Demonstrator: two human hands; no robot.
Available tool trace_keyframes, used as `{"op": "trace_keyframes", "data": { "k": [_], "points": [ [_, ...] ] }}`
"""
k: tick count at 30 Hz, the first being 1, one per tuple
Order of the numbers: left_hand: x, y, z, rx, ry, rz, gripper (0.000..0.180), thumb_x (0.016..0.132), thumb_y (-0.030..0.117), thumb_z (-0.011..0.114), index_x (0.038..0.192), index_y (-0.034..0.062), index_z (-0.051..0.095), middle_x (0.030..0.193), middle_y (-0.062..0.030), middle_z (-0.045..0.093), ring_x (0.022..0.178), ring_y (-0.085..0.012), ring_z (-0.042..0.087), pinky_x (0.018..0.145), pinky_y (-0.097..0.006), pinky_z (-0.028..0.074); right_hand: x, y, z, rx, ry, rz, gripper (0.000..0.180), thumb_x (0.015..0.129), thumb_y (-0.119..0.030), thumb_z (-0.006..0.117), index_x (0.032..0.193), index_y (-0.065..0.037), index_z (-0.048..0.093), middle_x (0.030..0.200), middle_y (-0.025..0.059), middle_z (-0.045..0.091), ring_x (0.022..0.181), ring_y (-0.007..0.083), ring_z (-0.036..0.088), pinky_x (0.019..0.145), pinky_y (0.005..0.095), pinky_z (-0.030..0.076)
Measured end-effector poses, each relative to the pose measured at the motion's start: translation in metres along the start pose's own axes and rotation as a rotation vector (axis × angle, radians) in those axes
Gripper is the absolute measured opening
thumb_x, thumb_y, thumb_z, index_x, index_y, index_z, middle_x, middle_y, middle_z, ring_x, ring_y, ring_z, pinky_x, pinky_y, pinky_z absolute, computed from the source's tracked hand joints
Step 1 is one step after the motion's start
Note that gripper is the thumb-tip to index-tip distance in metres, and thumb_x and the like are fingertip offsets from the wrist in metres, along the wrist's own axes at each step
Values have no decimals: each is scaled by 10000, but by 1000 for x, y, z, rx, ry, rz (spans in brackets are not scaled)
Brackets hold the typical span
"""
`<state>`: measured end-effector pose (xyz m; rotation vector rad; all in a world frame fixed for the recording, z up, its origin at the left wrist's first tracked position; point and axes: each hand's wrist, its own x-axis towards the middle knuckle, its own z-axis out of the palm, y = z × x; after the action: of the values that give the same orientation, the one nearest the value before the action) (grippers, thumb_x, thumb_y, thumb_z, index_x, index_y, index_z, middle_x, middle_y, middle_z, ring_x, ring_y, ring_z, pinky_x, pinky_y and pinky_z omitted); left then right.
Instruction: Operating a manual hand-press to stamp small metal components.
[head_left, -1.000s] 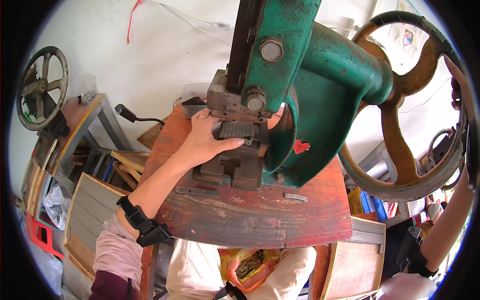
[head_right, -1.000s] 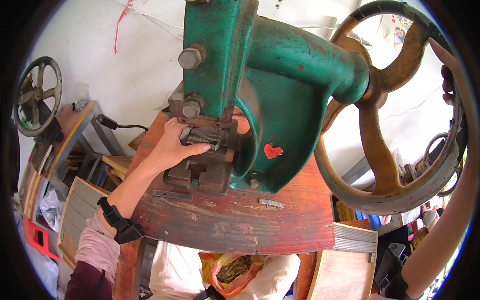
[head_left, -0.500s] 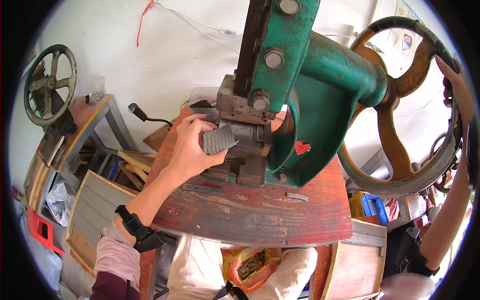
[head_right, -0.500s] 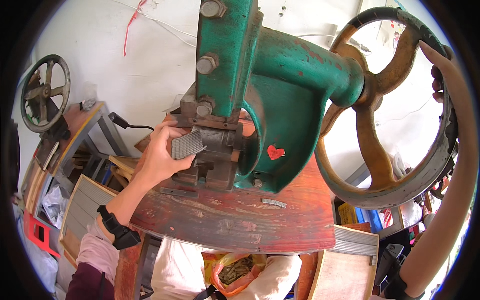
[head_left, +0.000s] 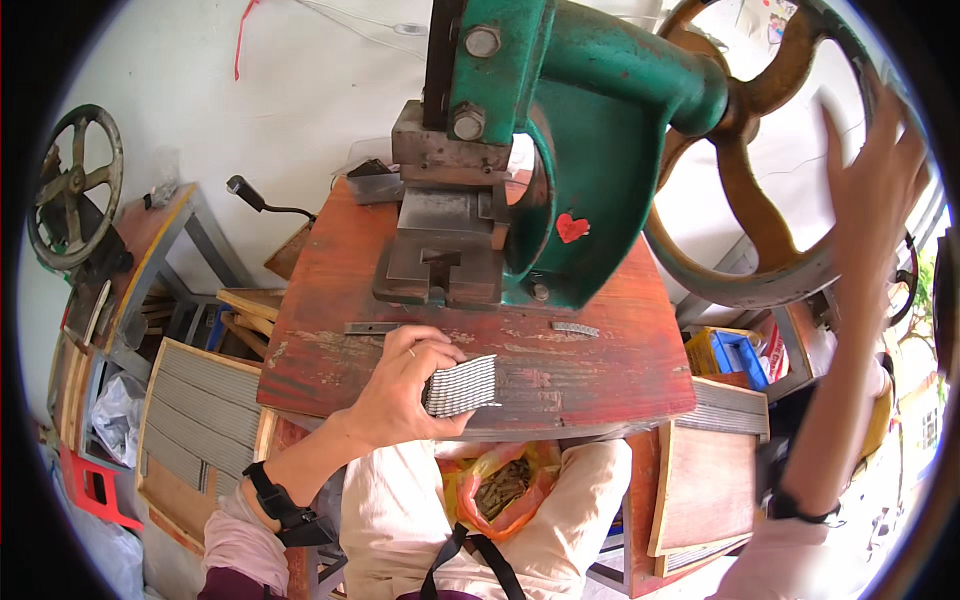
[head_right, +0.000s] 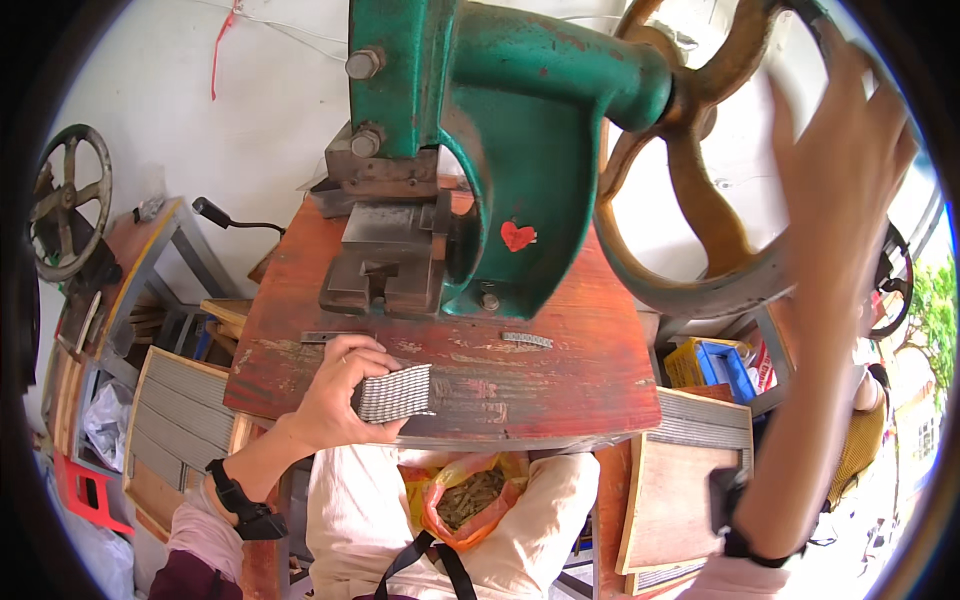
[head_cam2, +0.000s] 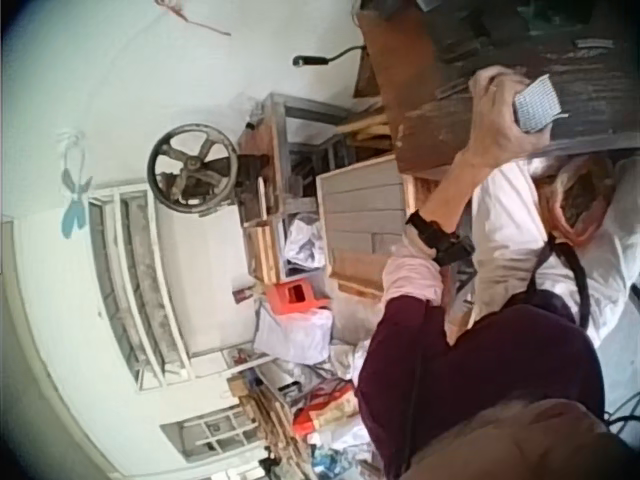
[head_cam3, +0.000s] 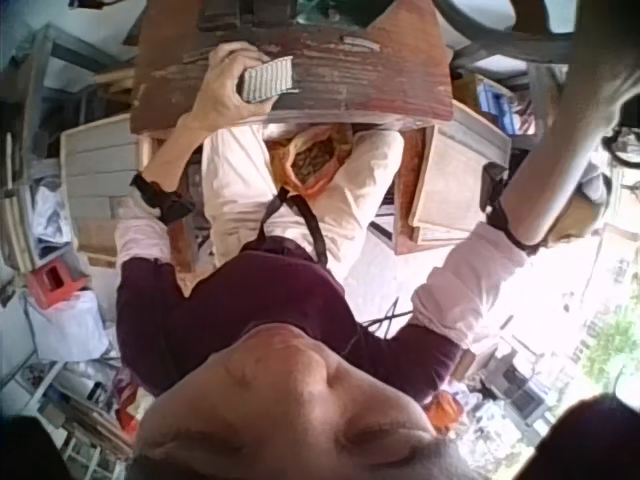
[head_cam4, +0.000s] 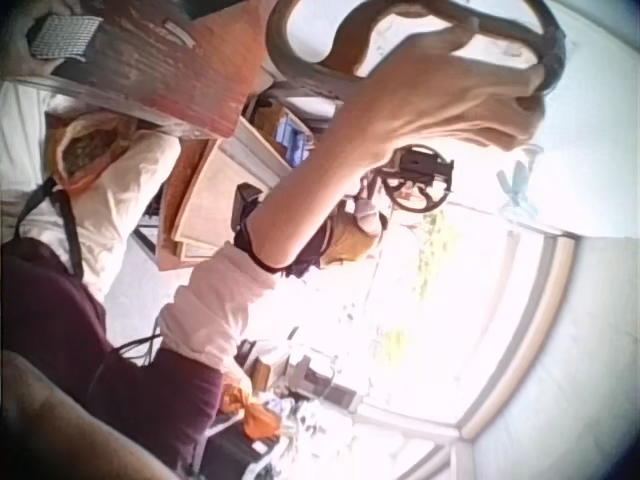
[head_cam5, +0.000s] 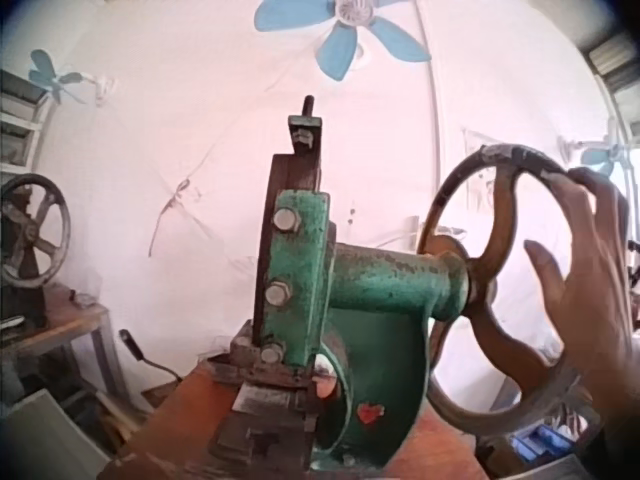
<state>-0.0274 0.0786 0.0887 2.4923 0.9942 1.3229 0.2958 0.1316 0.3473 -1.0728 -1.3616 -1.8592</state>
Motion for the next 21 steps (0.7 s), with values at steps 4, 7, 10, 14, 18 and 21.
{"op": "trace_keyframes", "data": {
  "k": [4, 7, 10, 14, 18, 21],
  "points": [
    [-14, -12, 5, 32, -179, -339, 561, 590, 140, 808, 1031, 30, 478, 1022, -117, 567, 1080, -315, 462, 934, -417, 388, -107, -93, -77, 861, -413, 96, 489, 726, -107, 688, 1178, -20, 523, 1186, 180, 513, 1151, 376, 438, 995, 504, 308],
    [-22, -14, 1, -5, -217, -494, 581, 627, 157, 795, 1079, 4, 464, 1070, -174, 549, 1093, -339, 450, 947, -431, 384, -163, -159, -114, 1369, -824, 407, 364, 732, -86, 719, 1057, -10, 575, 1096, 173, 521, 1044, 349, 473, 901, 456, 397],
    [-23, -14, -2, -14, -200, -397, 690, 662, 152, 783, 1218, 3, 404, 1118, -172, 551, 1103, -339, 451, 961, -432, 378, -184, -203, -126, 1527, -867, 475, 312, 725, -103, 733, 1000, -19, 614, 1058, 150, 546, 1023, 329, 495, 877, 408, 425],
    [-25, -11, -3, 14, -216, -363, 807, 693, 187, 792, 1336, 4, 339, 1151, -162, 552, 1091, -326, 466, 962, -411, 385, -189, -231, -131, 1581, -867, 419, 206, 712, -73, 726, 898, -39, 647, 1002, 115, 578, 1014, 326, 507, 867, 411, 431],
    [-26, -13, -1, 20, -193, -319, 838, 667, 184, 814, 1346, 42, 345, 1141, -124, 562, 1085, -307, 480, 945, -395, 407, -195, -222, -122, 1602, -838, 405, 158, 706, -57, 719, 842, -33, 643, 917, 103, 604, 995, 320, 522, 869, 406, 433],
    [-25, -15, -1, 26, -204, -307, 768, 678, 208, 807, 1310, 24, 412, 1137, -131, 560, 1065, -304, 483, 938, -387, 412, -202, -198, -101, 1435, -829, 472, 130, 714, -39, 710, 819, -21, 635, 922, 119, 605, 985, 329, 523, 854, 414, 440]
  ]
}}
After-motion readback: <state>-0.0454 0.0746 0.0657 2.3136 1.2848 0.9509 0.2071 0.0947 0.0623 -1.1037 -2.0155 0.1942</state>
